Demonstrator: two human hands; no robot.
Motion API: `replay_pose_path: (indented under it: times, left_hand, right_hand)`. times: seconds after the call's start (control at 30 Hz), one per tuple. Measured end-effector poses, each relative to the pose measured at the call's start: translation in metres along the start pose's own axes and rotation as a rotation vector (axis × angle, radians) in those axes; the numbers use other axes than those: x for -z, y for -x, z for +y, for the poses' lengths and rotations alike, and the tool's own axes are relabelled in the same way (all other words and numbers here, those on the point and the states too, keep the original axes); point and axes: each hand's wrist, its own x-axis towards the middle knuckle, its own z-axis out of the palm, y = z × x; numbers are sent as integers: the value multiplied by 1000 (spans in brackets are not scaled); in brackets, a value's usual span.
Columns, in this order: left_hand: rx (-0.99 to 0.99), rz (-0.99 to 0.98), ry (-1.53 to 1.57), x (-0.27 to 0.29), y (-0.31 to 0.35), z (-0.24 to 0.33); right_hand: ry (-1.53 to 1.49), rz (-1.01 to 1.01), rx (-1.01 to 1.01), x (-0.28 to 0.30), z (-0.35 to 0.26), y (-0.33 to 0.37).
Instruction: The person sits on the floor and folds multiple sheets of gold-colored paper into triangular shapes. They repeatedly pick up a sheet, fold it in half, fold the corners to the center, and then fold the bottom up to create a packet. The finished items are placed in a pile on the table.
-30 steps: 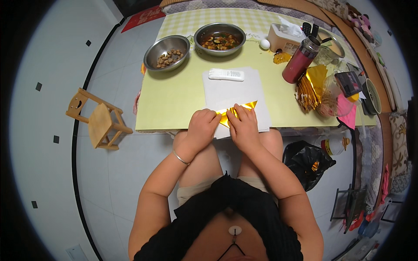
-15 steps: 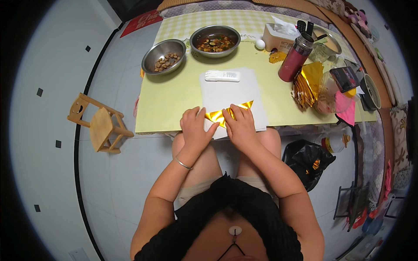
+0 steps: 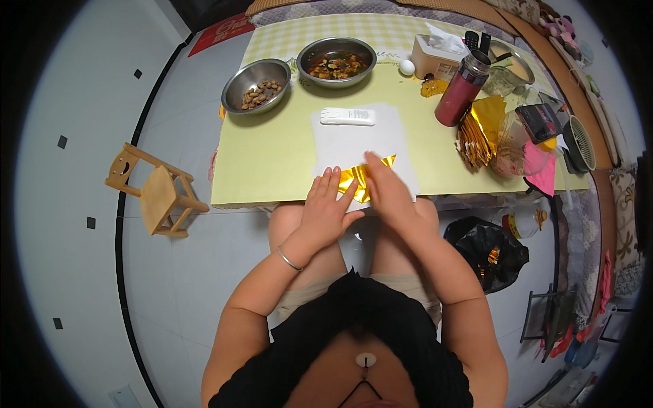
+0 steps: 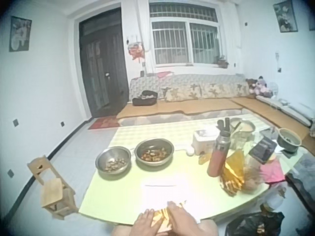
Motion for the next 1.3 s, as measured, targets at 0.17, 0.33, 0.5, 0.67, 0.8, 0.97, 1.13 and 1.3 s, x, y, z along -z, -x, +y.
replay_pose_path:
  times: [0.17,0.33,0.5,0.67,0.8,0.97,1.13,1.3]
  left_hand:
    - [46,87,4,-8,-19,-11]
    - [197,219,-53,-2,-48,-22]
    - [307,-172,-38,16,-78,-33]
    - [215,-323,-4,26,-87,-31]
    - [137,-227,6,8,-66,-19]
    - [28,-72,-68,-19,-37,-11]
    - [21,-91,-67,-22,-17,-4]
    - [19,-111,6,-14,-10,3]
  right_hand:
    - [36,-96,-103,26,22,-29]
    - [310,-185,292,29,34,-55]
    - [225,-457,252,35,26,-78]
    - [291,-504,397,37,31,-82]
    - [301,-480,506,37,39,-70]
    - [233,-312,449,30,43,-40]
    - [114,-343,306,27,54,-21]
    - [206,-396,237,31,41,-18]
